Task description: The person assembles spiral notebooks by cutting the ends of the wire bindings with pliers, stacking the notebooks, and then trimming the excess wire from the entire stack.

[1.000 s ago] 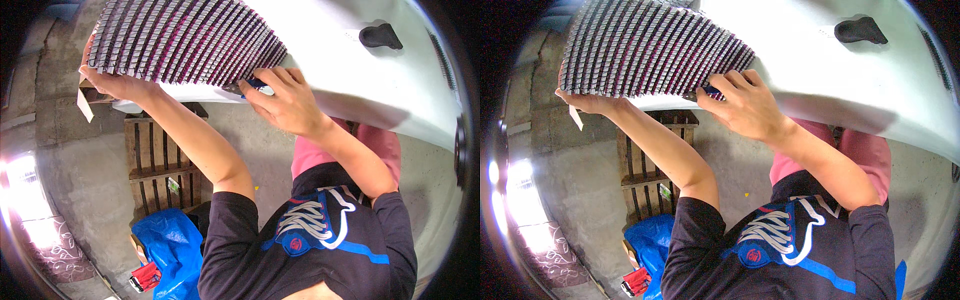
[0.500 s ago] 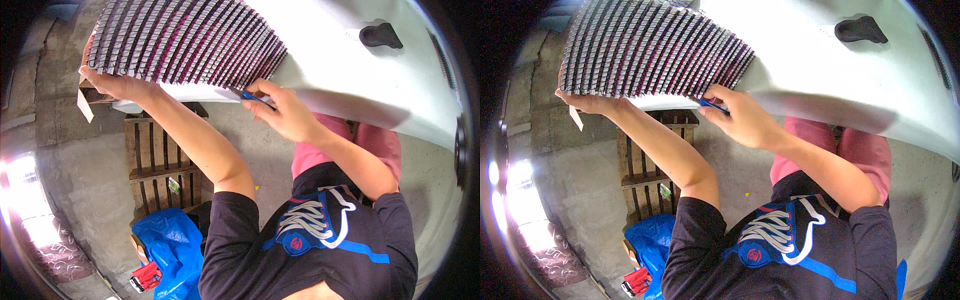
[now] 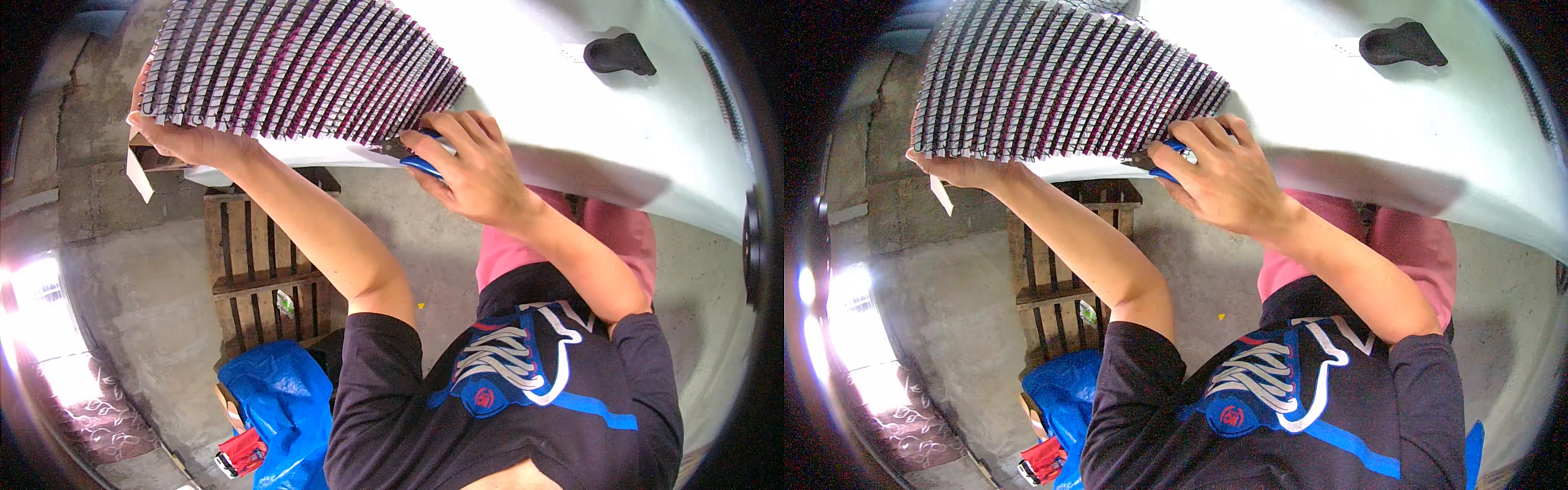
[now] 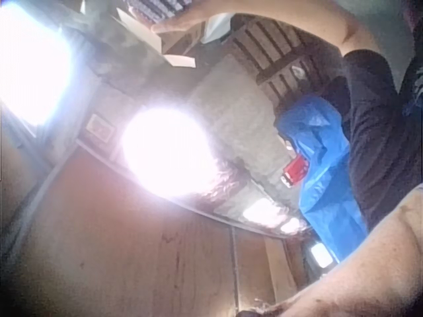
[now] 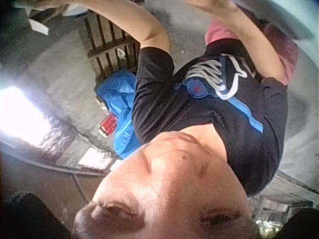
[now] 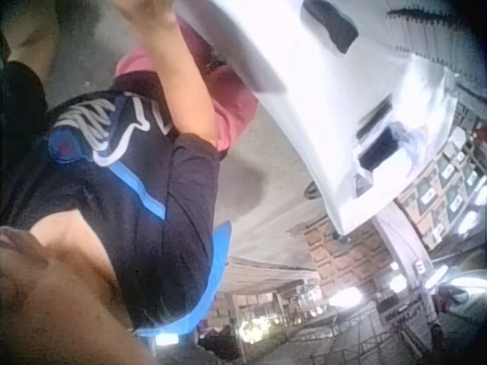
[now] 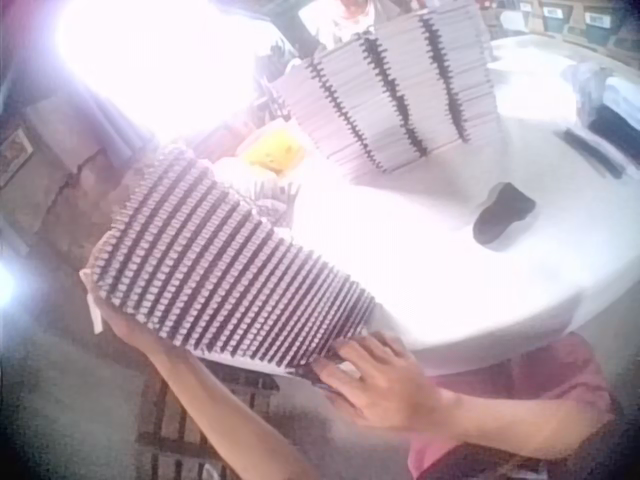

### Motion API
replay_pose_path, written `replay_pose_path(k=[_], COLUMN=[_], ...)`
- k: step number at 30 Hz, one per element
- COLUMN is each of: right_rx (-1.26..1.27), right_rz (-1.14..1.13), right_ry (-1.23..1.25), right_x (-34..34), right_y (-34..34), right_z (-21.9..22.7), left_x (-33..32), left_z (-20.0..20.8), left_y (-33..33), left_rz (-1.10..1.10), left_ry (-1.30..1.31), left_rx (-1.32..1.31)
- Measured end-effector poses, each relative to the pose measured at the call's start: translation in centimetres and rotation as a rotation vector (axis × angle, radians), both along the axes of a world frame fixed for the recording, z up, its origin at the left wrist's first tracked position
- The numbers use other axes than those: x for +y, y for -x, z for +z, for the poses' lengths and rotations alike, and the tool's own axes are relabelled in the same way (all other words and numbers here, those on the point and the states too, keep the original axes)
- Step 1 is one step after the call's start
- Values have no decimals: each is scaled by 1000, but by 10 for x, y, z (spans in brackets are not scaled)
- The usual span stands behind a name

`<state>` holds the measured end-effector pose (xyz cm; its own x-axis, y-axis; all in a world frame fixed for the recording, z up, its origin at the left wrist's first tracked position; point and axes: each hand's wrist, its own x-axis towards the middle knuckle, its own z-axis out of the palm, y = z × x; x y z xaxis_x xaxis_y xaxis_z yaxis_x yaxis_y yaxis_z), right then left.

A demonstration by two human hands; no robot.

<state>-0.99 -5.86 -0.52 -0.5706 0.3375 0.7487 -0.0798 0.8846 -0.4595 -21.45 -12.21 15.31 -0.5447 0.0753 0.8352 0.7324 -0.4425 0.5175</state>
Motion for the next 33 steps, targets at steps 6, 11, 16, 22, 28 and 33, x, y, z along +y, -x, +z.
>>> replay_pose_path(k=[6, 11, 16, 22, 28, 33], right_rx=[-66, -169, -337, -80, -45, -76], right_rz=[16, 407, 566, 40, 17, 68], right_ry=[-73, 660, 1204, 191, 109, 78], right_x=[4, 1, 1, -3, -2, 1], right_y=[-2, -2, -7, -13, -7, -8], right_z=[-2, 3, 18, 4, -8, -6], left_x=[-1, 0, -1, -1, -1, 1], left_z=[0, 1, 2, 1, 0, 1], left_y=[-10, -3, 0, 1, 5, 2], left_rz=[34, -34, -41, -49, -67, -104], left_ry=[72, 26, 31, 38, 5, -28], left_rx=[17, 14, 15, 5, 12, -2])
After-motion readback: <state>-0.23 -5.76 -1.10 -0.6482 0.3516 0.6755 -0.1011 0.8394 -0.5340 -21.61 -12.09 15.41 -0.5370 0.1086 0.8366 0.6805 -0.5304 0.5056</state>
